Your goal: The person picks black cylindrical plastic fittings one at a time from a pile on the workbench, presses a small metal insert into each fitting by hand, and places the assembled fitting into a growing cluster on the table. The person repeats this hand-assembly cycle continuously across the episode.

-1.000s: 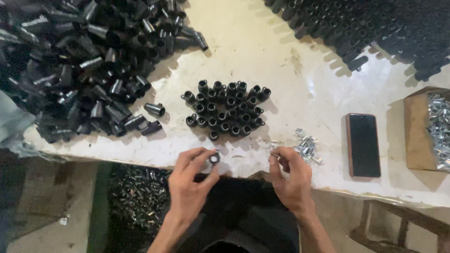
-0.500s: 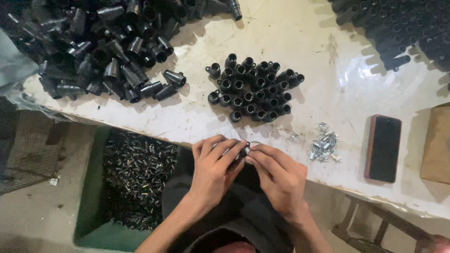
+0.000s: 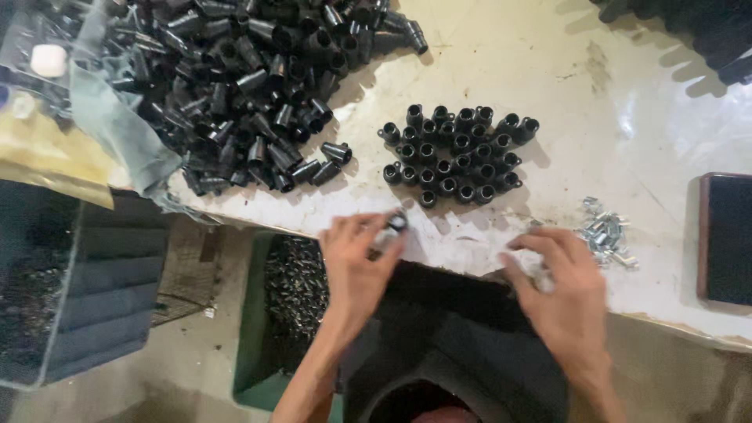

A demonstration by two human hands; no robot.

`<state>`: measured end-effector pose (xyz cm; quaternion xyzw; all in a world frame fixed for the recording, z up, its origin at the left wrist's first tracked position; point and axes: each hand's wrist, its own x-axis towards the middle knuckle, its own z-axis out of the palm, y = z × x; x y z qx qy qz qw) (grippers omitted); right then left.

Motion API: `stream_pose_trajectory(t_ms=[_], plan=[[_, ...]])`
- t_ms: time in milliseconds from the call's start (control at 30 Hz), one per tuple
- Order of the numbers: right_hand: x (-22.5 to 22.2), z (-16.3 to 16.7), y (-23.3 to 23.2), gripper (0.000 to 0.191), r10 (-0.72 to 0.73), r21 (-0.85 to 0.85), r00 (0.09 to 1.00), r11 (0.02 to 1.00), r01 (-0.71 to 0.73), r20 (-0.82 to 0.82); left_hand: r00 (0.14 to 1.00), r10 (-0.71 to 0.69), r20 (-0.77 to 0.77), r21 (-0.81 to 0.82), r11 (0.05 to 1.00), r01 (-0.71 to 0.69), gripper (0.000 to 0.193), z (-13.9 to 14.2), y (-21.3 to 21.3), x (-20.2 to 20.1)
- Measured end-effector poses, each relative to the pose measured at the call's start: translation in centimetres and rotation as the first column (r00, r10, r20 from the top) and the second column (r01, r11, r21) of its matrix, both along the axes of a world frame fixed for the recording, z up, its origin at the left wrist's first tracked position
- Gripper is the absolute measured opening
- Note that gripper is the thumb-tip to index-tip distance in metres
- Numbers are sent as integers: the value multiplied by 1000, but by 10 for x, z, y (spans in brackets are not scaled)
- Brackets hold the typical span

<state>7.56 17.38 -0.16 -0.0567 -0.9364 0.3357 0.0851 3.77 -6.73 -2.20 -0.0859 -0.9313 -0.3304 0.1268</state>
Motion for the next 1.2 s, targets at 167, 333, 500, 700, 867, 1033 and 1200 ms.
stream_pose_trajectory(t_ms=[167,333,500,700,867,1033,1200], plan=[[3,-18,10,30,54,313,973,950,19,-223,999,52,-16,-269,962,-54,43,1,-20,-45],[2,-33,19,27,34,274,972,961,32,-232,969,128,-210,-414,886,-207,38,-1,-34,-63],[1,-27,18,24,116,302,940,953,-14,-322,951,-97,-294,-639,760,-121,45,9,-38,-98],[9,-26,21,27,-25,52,915,997,51,-402,945,-43,-324,-139,990,-3,40,29,-19,-38],[20,-27,15,23,-44,-217,948,976,-27,-314,928,-368,-61,5,929,369,31,-3,25,9],[11,-20,-24,18,-29,-413,999,911,12,-35,976,-216,20,285,937,201,37,-24,42,14],[0,-3,-41,22,322,60,877,945,-323,-357,982,-178,-67,208,960,188,50,-34,37,25]])
